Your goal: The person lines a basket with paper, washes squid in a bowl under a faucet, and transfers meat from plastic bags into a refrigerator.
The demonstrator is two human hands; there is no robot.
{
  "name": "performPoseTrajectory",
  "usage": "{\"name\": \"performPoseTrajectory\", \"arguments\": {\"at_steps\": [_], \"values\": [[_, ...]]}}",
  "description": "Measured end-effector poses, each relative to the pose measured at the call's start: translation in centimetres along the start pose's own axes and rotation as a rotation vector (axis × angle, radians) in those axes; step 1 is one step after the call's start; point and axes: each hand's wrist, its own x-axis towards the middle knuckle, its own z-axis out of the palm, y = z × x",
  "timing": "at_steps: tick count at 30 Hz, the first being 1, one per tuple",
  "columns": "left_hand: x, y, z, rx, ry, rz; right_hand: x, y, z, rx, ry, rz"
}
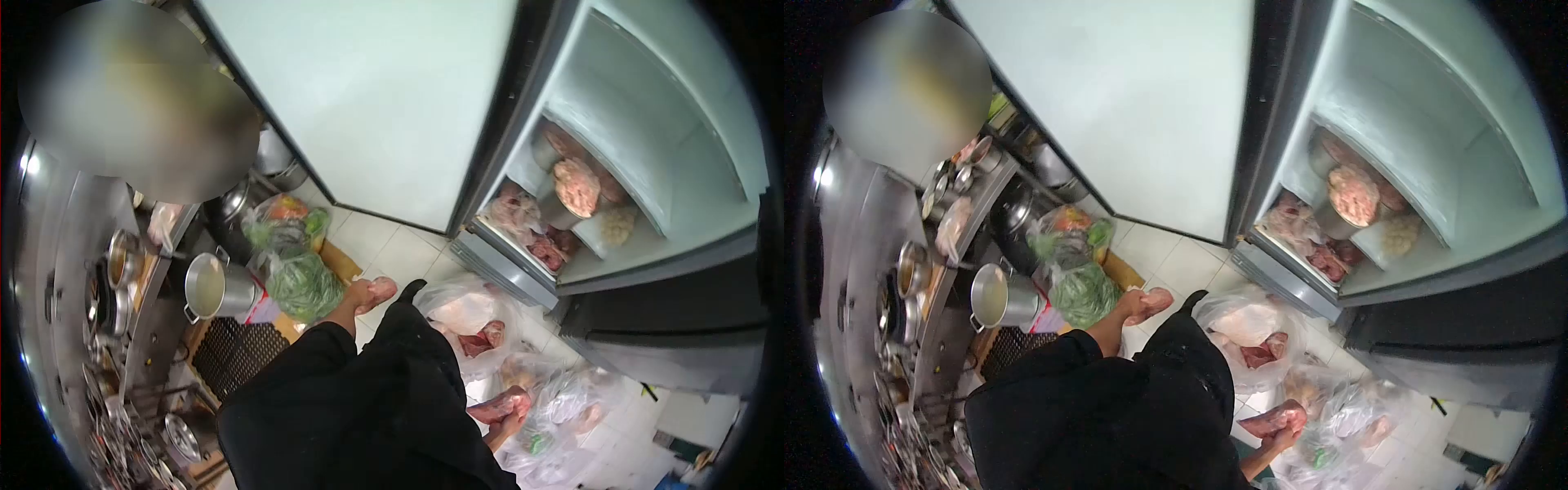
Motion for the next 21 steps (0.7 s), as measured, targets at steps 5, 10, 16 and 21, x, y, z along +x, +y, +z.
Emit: {"name": "performPoseTrajectory", "arguments": {"at_steps": [5, 10, 16, 21], "values": [[-1.7, -1.2, 0.7, -0.095, 0.067, -0.059, 1.9, -1.8, 3.2, -0.170, -0.180, -0.163], [-3.9, -2.3, 0.1, -0.074, 0.026, -0.108, 1.7, -2.9, 5.5, -0.220, -0.345, -0.330], [-5.4, -5.2, -0.1, -0.091, 0.008, -0.151, -1.0, -3.5, 5.1, -0.397, -0.221, -0.431], [-3.6, -3.2, -4.2, 0.075, -0.215, -0.064, 1.2, 2.2, 3.4, -0.564, -0.228, -0.816]]}}
